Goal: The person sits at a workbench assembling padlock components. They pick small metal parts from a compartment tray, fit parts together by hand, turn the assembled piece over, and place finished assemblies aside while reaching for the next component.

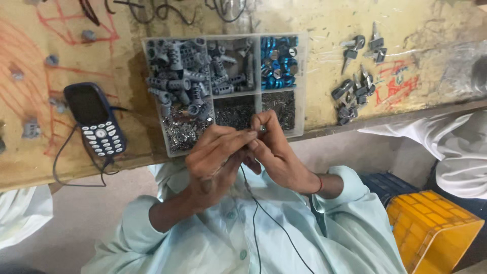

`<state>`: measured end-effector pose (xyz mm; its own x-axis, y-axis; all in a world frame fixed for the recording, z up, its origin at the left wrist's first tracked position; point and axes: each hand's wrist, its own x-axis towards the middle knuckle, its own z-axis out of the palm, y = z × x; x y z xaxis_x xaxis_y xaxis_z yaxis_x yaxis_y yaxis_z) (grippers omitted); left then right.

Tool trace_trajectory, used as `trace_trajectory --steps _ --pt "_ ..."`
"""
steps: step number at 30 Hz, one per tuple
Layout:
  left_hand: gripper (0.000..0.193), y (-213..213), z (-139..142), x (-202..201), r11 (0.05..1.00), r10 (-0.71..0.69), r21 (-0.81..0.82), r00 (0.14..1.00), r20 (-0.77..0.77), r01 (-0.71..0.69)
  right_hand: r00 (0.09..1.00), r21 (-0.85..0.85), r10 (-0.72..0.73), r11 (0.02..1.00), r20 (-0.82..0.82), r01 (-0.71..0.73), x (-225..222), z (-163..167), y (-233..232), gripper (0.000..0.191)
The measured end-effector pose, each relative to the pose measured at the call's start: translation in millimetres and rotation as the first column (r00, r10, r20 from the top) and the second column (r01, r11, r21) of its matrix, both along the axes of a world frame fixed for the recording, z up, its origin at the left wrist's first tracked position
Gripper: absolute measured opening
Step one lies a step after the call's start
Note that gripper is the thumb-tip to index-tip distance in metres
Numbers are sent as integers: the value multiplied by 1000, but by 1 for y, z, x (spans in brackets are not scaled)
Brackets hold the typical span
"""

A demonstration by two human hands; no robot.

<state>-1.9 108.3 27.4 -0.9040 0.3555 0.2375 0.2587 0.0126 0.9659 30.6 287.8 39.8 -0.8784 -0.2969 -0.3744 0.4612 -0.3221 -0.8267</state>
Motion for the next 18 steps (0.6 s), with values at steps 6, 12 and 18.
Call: trace_trajectory --steps 6,12,18 --pt "41 3 -14 -4 990 34 -120 959 -280 -70 782 806 468 -214 -411 551 -52 6 117 28" --pt "42 -4 -11 -11 992 -16 -125 972 -236 -14 783 850 398 -11 -479 526 -48 -11 188 9" --pt "41 2 -8 -11 995 -57 -85 988 -142 45 791 177 -427 821 -439 542 -31 -1 163 9"
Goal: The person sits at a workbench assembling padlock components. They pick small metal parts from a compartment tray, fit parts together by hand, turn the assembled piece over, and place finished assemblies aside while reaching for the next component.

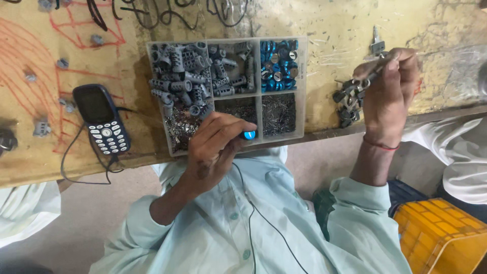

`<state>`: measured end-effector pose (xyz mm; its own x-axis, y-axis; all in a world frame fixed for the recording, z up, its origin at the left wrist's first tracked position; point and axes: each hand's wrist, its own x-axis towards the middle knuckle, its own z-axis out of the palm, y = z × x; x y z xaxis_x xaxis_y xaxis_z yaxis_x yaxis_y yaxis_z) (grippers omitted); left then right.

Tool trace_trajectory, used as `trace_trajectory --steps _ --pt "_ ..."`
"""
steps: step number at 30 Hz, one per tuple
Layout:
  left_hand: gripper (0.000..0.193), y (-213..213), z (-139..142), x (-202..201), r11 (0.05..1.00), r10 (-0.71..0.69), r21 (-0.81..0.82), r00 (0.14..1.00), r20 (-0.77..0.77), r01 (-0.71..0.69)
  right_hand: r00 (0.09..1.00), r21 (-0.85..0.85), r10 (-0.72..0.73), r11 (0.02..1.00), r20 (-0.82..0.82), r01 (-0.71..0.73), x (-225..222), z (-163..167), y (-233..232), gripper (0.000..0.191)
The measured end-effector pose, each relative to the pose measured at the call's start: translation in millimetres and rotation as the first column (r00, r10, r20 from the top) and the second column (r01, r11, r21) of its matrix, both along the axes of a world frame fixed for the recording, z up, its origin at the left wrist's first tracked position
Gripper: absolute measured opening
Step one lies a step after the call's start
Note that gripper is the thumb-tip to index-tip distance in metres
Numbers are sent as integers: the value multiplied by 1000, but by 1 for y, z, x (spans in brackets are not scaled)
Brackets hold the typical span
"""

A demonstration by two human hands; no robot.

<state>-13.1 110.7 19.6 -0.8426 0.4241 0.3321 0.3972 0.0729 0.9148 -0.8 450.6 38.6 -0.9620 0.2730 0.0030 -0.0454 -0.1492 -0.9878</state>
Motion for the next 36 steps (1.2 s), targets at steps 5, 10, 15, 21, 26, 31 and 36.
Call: trace_trajectory --steps 5,10,15,21,26,31,36 --pt "42 7 7 11 997 -68 -37 986 -156 63 932 607 362 737 15 -296 42 14 -76 26" --pt "40 -2 11 17 993 -89 -103 967 -237 66 905 901 419 361 73 -240 55 28 -122 44" --pt "33 -13 3 25 979 -145 -178 957 -252 101 835 968 508 14 209 -251 51 42 -134 72" --pt "32 -20 4 32 961 -271 73 961 62 266 799 924 557 137 227 -358 71 35 -138 75" --pt "54 -36 17 26 944 -273 301 839 471 138 867 669 94 597 490 -443 57 23 -125 56" --pt "16 -69 12 16 758 165 -619 979 -123 -206 992 991 125 -130 -21 38 12 13 -127 45" --pt "15 -68 12 15 732 85 -672 994 -71 -111 900 814 233 387 368 -433 6 30 -163 12"
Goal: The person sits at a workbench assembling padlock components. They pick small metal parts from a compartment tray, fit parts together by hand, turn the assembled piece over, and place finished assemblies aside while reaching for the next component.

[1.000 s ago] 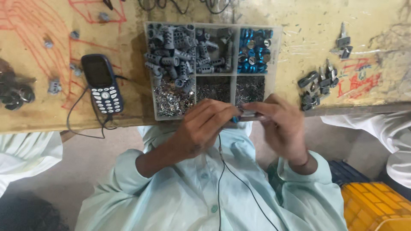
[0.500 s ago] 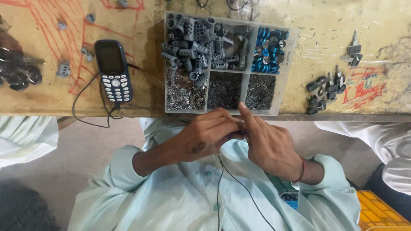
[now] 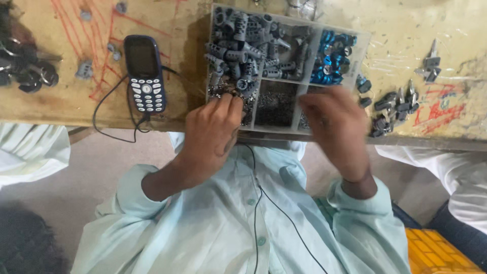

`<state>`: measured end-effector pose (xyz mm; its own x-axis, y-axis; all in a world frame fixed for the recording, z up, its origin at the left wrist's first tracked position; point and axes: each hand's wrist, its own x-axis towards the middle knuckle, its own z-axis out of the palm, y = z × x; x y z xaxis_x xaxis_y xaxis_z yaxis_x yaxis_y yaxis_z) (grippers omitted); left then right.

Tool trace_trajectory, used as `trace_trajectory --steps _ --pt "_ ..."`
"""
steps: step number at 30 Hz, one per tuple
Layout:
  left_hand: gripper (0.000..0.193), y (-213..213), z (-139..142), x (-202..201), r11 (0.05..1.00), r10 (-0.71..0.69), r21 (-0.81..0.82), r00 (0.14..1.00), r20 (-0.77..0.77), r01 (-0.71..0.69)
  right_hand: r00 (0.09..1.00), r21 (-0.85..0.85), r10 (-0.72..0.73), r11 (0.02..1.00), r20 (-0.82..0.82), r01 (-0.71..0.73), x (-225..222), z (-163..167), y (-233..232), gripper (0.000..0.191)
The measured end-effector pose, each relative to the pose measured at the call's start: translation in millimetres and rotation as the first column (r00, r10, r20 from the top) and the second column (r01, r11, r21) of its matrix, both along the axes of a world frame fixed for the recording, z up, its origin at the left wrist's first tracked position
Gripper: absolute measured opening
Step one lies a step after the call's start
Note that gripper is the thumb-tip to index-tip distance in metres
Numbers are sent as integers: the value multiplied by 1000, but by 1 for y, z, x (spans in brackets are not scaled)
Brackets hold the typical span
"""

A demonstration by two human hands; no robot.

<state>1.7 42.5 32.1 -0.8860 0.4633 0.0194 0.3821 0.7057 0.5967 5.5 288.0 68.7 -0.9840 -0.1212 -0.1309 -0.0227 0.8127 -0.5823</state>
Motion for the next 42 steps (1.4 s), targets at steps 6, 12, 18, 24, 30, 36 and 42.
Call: trace_trajectory --steps 6,12,18,24,30,36,42 --pt "14 -11 17 0 960 113 250 992 51 -122 905 201 401 907 -140 -371 -9 -13 -27 20" --pt "23 -15 0 2 937 150 312 987 54 -160 992 -153 129 980 14 -125 0 -18 -21 15" --pt "24 -16 -4 -1 893 118 416 983 144 -168 971 -554 -29 817 239 160 10 -36 -5 3" --pt "14 -10 5 2 849 135 503 987 87 -160 891 -712 -62 578 450 399 23 -50 9 13" --pt "11 30 3 7 423 -280 774 745 606 -470 899 -868 131 347 418 354 35 -33 0 21" --pt "19 51 -2 14 432 -203 842 875 441 -324 947 -847 41 460 318 265 40 -29 2 21" --pt "27 54 -1 9 515 -135 854 978 161 -69 956 -838 64 499 288 219 35 -28 12 20"
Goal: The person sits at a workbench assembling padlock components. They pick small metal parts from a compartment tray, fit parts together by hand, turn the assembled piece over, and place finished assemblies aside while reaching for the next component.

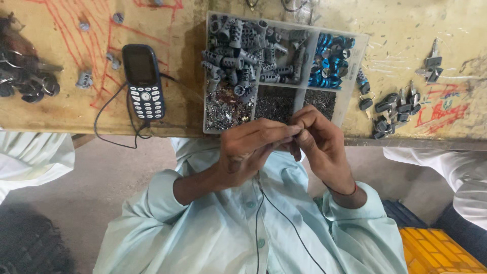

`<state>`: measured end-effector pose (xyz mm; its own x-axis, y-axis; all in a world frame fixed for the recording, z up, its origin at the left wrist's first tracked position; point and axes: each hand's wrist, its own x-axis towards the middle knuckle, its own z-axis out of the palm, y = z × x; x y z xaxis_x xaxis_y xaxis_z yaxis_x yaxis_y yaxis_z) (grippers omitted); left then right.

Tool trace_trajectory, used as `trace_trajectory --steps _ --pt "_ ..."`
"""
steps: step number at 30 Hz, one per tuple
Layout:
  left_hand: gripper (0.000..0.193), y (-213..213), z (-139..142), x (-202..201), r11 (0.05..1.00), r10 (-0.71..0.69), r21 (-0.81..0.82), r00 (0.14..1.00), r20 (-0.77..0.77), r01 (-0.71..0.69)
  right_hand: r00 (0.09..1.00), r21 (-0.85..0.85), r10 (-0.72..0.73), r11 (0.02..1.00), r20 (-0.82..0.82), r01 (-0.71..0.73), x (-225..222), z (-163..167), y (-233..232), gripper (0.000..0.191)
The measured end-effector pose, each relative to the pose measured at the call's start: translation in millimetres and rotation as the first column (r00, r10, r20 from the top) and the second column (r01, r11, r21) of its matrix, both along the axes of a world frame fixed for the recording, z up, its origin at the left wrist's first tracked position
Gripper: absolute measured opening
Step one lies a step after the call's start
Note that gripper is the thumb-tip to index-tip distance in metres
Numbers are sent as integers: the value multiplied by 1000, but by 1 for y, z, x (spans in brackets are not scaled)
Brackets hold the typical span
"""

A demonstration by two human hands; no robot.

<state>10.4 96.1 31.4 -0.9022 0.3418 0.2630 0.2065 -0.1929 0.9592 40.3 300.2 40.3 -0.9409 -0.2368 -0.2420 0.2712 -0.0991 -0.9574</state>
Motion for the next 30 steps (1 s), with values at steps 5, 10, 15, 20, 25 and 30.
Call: trace_trajectory --steps 5,10,15,20,25,30 --pt "30 1 1 -1 1000 -10 17 997 71 9 1000 11 -25 1000 14 25 -2 5 1 21" --pt "25 1 -5 -6 995 -72 76 989 127 63 1000 82 3 997 28 -5 -4 13 4 19" --pt "23 -12 -6 -14 984 -157 106 974 163 141 999 73 36 997 32 -38 -9 15 0 18" --pt "25 -27 -5 -26 975 -191 129 980 54 183 997 86 -37 995 -61 42 -2 8 -15 15" --pt "19 -27 9 -18 997 -29 -63 993 111 37 868 537 64 807 -492 245 2 3 -27 14" --pt "16 -38 6 -23 975 -216 2 944 248 222 974 61 -35 997 -222 49 -6 5 -28 39"
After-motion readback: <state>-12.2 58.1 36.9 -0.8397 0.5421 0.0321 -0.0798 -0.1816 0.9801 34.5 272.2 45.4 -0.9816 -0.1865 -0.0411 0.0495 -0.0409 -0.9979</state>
